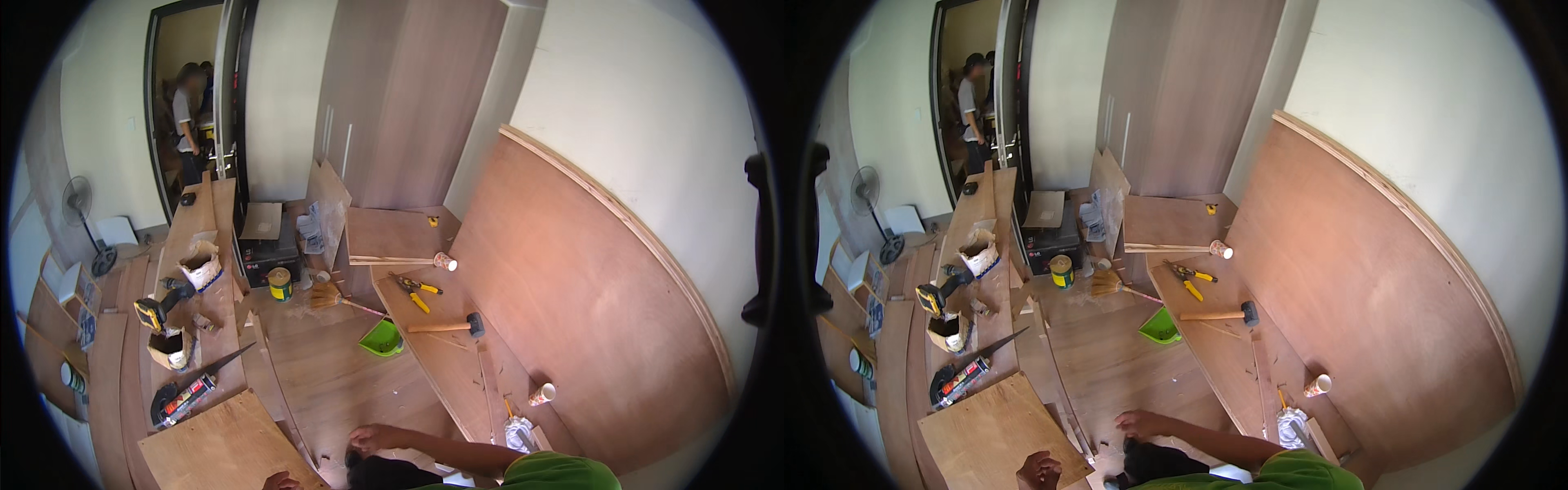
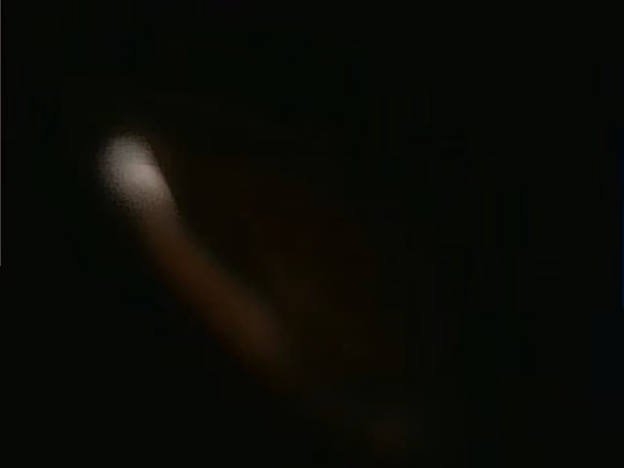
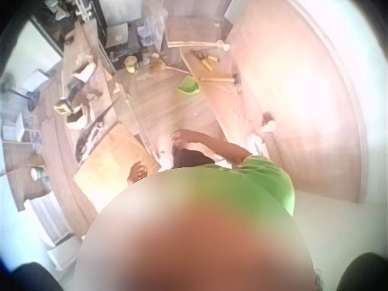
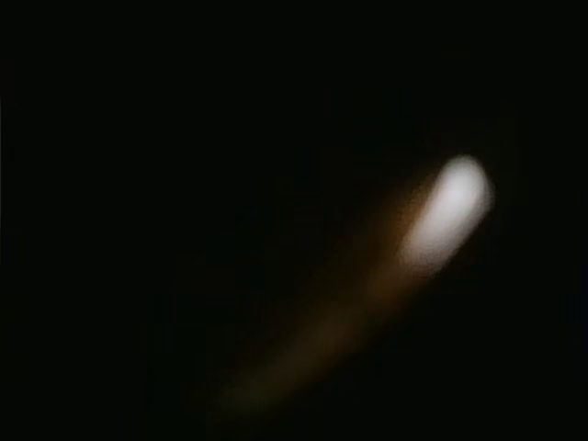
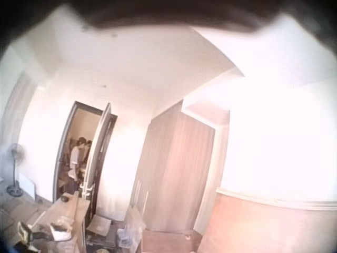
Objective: The person measures and marks a wooden board, then uses a cordless drill to drive screws into it. They lift the board and fit it into a wall cabinet opening, adjusting its position.
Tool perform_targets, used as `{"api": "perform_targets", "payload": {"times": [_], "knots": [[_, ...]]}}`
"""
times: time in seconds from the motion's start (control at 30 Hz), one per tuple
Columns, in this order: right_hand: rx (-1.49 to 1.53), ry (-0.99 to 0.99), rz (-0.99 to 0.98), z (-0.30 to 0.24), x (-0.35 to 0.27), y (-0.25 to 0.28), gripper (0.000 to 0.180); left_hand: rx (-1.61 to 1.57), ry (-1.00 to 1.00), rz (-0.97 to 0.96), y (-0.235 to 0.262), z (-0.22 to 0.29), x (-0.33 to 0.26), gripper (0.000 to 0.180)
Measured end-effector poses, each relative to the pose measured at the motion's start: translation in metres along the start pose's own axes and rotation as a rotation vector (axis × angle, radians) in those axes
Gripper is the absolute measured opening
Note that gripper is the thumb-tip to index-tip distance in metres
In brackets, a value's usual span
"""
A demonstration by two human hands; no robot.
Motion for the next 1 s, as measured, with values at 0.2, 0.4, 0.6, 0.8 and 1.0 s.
{"api": "perform_targets", "payload": {"times": [0.2,0.4,0.6,0.8,1.0], "knots": [[0.081,0.063,0.080,-0.013,0.004,0.110,0.038,-0.447,0.151,0.084,-0.025,-0.004,0.038,0.039],[0.350,-0.011,0.197,-0.008,-0.003,0.252,0.044,-0.293,0.179,0.112,-0.071,0.029,0.140,0.040],[0.375,0.069,0.319,0.013,-0.036,0.359,0.036,-0.088,0.107,-0.016,-0.144,0.089,0.244,0.063],[0.569,0.184,0.583,0.023,-0.083,0.451,0.032,0.265,-0.027,-0.106,-0.205,0.145,0.354,0.079],[0.507,0.175,0.868,0.056,-0.131,0.525,0.032,0.314,-0.173,-0.285,-0.261,0.152,0.484,0.077]]}}
Point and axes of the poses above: each hand's wrist, its own x-axis towards the middle knuckle, its own y-axis out of the back of the hand, z = x × y, the point moved 8 cm from there along x, towards the middle knuckle, and after that the axes turned 5 degrees about -z, right-handed, at the moved point
